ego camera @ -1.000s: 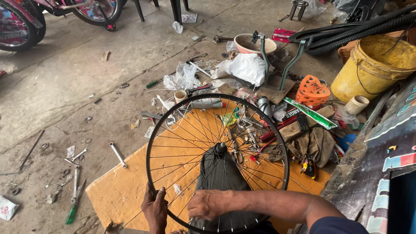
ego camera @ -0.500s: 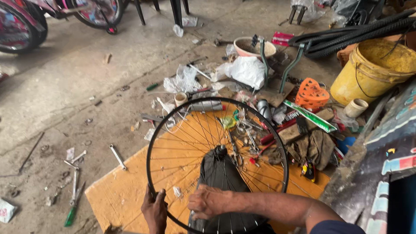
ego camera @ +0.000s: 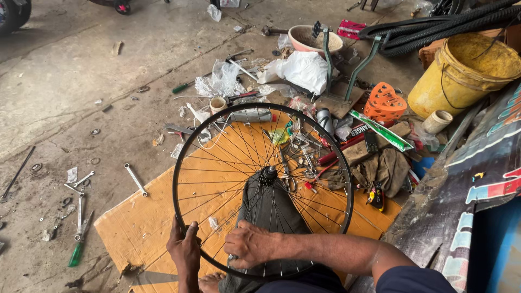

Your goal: The person sits on the floor and uses a spoke wrench to tighten the nipples on a bicycle wheel rim. The person rotates the wheel to access different spokes and continues tightening them throughout the clip.

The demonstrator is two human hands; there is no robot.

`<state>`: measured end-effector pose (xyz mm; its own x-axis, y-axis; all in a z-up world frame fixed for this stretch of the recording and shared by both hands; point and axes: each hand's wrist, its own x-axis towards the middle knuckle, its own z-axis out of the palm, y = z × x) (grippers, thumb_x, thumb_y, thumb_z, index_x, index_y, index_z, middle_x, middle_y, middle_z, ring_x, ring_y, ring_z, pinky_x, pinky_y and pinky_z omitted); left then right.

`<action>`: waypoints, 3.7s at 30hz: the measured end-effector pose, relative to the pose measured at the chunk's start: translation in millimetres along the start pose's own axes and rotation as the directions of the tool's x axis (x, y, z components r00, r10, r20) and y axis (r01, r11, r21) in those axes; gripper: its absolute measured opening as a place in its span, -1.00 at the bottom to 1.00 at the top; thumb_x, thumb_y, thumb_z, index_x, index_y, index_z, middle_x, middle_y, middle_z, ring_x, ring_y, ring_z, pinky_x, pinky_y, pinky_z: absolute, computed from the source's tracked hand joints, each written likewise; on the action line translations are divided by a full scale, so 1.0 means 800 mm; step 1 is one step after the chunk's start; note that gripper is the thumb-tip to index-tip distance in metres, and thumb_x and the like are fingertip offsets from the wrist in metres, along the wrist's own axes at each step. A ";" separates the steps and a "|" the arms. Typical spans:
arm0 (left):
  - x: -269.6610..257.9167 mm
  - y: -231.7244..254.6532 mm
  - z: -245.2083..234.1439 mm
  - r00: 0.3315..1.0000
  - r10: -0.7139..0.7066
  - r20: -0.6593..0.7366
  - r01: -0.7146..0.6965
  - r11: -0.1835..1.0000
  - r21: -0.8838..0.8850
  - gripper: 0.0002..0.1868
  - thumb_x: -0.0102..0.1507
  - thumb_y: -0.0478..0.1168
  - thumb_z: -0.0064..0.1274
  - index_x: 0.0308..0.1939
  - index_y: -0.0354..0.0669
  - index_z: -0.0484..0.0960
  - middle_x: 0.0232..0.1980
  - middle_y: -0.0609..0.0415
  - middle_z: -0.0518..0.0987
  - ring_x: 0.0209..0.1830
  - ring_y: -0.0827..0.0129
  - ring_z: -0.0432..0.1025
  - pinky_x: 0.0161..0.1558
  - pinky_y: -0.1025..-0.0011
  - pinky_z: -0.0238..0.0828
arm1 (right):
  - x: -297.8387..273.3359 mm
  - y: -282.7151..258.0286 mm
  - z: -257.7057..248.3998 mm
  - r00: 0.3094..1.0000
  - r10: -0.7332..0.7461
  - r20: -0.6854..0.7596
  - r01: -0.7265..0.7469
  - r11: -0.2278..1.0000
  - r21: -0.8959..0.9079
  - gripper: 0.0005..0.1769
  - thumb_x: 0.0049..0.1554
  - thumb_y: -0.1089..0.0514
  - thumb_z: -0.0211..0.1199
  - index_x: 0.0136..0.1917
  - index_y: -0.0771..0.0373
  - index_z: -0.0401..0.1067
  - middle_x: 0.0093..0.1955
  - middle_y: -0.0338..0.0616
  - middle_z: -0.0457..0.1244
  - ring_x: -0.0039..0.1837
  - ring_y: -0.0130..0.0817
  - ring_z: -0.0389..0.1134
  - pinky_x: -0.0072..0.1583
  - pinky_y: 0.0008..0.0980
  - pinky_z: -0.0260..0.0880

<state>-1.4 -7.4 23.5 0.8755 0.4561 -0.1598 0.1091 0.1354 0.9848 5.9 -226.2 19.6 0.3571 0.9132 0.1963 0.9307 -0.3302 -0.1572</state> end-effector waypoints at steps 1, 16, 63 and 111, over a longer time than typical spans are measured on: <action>-0.002 0.000 0.000 1.000 -0.008 0.005 0.008 1.000 -0.002 -0.35 0.26 -0.34 0.13 0.47 -0.13 0.44 -0.48 0.19 0.37 -0.60 0.53 0.22 -0.60 0.43 0.14 | -0.001 -0.002 -0.002 0.997 -0.020 -0.069 0.020 1.000 -0.004 -0.60 0.20 -0.15 0.34 -0.10 0.16 0.27 -0.30 -0.31 0.10 -0.28 -0.44 0.18 -0.06 -0.19 0.19; -0.002 0.002 0.003 0.998 0.055 -0.006 -0.054 0.995 0.078 -0.37 0.27 -0.36 0.12 0.46 -0.15 0.43 -0.48 0.12 0.42 -0.59 0.51 0.29 -0.56 0.44 0.25 | 0.015 -0.022 -0.037 0.991 0.108 -0.084 -0.097 0.987 0.124 -0.70 -0.03 0.02 0.37 -0.33 0.19 0.30 -0.43 -0.33 0.06 -0.37 -0.43 0.16 -0.09 -0.20 0.11; -0.003 0.005 0.009 0.999 -0.035 -0.030 0.034 0.999 -0.028 -0.32 0.30 -0.42 0.00 0.52 -0.07 0.34 -0.45 0.17 0.39 -0.63 0.54 0.20 -0.60 0.44 0.17 | 0.030 -0.011 -0.027 0.914 0.043 0.403 -0.104 0.986 0.130 -0.66 0.23 0.15 0.17 0.25 0.26 0.46 -0.33 -0.18 0.32 -0.29 -0.35 0.30 0.00 -0.16 0.28; -0.001 0.003 0.007 0.999 0.027 -0.044 -0.022 0.994 0.111 -0.34 0.27 -0.37 0.06 0.49 -0.15 0.36 -0.39 0.07 0.51 -0.58 0.45 0.33 -0.53 0.39 0.30 | 0.023 -0.018 -0.022 0.991 0.084 0.102 -0.111 0.946 0.303 -0.51 -0.07 0.15 0.47 0.13 0.31 0.52 -0.20 -0.23 0.40 -0.13 -0.32 0.45 0.08 -0.08 0.33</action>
<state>0.8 -12.1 26.6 0.8568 0.4975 -0.1357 0.1411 0.0270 0.9896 0.3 -208.6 42.8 0.4240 0.9019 0.0823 0.8171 -0.3418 -0.4643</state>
